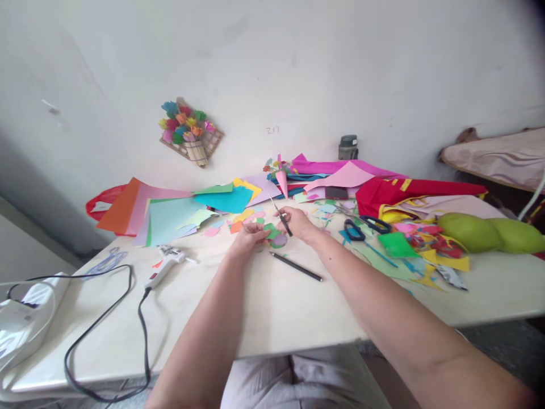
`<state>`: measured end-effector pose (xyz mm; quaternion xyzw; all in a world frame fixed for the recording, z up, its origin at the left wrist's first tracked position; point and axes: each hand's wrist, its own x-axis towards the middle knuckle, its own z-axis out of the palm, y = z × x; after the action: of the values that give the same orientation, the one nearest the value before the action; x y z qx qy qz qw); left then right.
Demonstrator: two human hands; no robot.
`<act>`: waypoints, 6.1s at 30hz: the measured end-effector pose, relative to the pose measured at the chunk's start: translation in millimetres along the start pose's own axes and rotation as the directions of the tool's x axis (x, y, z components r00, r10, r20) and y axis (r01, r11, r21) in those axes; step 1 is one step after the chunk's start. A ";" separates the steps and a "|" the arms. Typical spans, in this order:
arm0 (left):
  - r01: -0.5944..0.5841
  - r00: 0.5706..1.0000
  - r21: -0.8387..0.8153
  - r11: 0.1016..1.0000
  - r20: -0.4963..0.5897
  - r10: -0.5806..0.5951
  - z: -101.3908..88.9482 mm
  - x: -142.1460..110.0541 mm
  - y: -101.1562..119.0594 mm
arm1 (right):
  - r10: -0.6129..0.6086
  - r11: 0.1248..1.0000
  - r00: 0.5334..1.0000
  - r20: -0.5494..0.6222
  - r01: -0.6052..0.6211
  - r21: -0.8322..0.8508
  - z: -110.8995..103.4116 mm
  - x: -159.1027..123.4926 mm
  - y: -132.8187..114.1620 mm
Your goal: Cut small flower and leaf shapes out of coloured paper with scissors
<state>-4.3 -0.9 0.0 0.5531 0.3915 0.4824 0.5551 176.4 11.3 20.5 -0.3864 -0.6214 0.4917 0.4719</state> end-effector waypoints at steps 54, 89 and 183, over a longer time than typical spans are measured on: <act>-0.101 0.979 -0.132 0.986 -0.192 0.074 -4.6 -5.9 8.6 | 0.175 0.944 0.929 0.325 -0.065 -0.322 -26.0 -10.8 -12.3; -0.087 0.992 -0.208 0.974 -0.113 0.065 -8.6 -6.1 10.2 | 0.236 0.923 0.861 0.452 -0.052 -0.381 -24.4 -8.4 -5.2; 0.001 0.999 -0.160 0.987 -0.043 -0.008 -10.1 -7.8 8.9 | 0.176 0.914 0.884 0.434 0.017 -0.406 -22.4 -4.3 -1.1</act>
<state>-16.8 -6.8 7.2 0.4951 0.3646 0.5232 0.5900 199.1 12.6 22.2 -0.3720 -0.7855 0.4519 0.2010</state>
